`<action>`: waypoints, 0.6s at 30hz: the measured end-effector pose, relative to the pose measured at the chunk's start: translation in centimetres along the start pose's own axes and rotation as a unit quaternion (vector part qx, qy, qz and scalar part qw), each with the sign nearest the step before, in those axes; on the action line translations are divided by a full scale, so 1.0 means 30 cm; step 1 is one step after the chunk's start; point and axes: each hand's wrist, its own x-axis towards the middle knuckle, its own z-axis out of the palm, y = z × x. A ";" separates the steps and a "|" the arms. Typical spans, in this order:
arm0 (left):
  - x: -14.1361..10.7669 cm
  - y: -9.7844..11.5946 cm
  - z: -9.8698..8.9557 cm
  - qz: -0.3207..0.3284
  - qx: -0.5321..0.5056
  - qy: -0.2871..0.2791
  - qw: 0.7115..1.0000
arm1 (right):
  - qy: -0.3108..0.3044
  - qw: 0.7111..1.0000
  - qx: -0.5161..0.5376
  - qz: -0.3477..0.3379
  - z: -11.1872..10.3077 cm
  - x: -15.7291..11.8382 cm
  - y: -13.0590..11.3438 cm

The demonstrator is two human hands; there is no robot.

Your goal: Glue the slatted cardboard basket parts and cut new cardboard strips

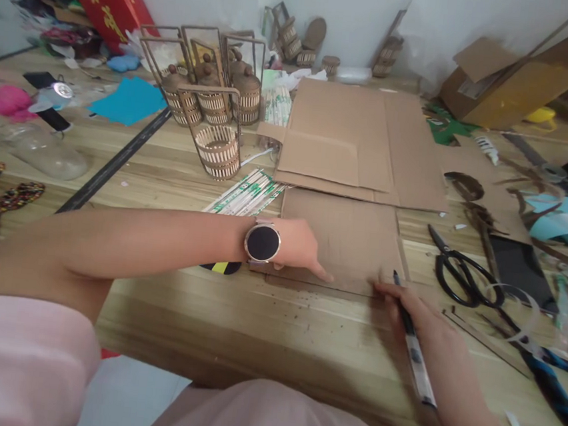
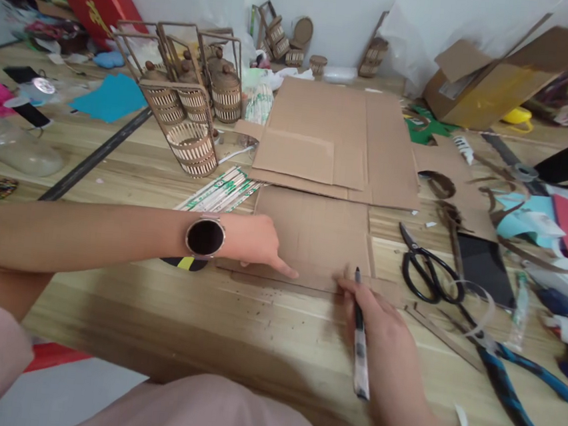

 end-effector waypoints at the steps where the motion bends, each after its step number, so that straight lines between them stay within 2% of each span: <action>1: -0.010 -0.007 0.011 -0.006 -0.008 -0.006 1.000 | -0.002 1.000 -0.002 0.007 0.004 0.000 0.003; 3: -0.022 -0.014 0.023 -0.017 -0.021 -0.012 1.000 | -0.010 1.000 -0.010 0.022 0.008 0.005 0.000; 5: -0.024 -0.014 0.025 -0.024 -0.031 -0.018 0.999 | 0.008 0.999 -0.014 0.034 0.006 0.016 -0.022; 9: -0.012 -0.016 0.022 -0.011 -0.037 -0.006 0.999 | 0.072 0.997 0.035 0.010 -0.011 0.045 -0.139; 11: -0.008 -0.019 0.022 -0.004 -0.039 0.006 0.999 | 0.058 0.994 0.091 -0.033 -0.007 0.056 -0.225; 14: -0.010 -0.023 0.023 -0.003 -0.049 0.011 0.999 | 0.004 0.975 0.203 -0.087 0.036 0.070 -0.346; 18: -0.016 -0.019 0.026 -0.005 -0.096 0.049 0.994 | -0.030 0.967 0.252 -0.028 0.132 0.091 -0.432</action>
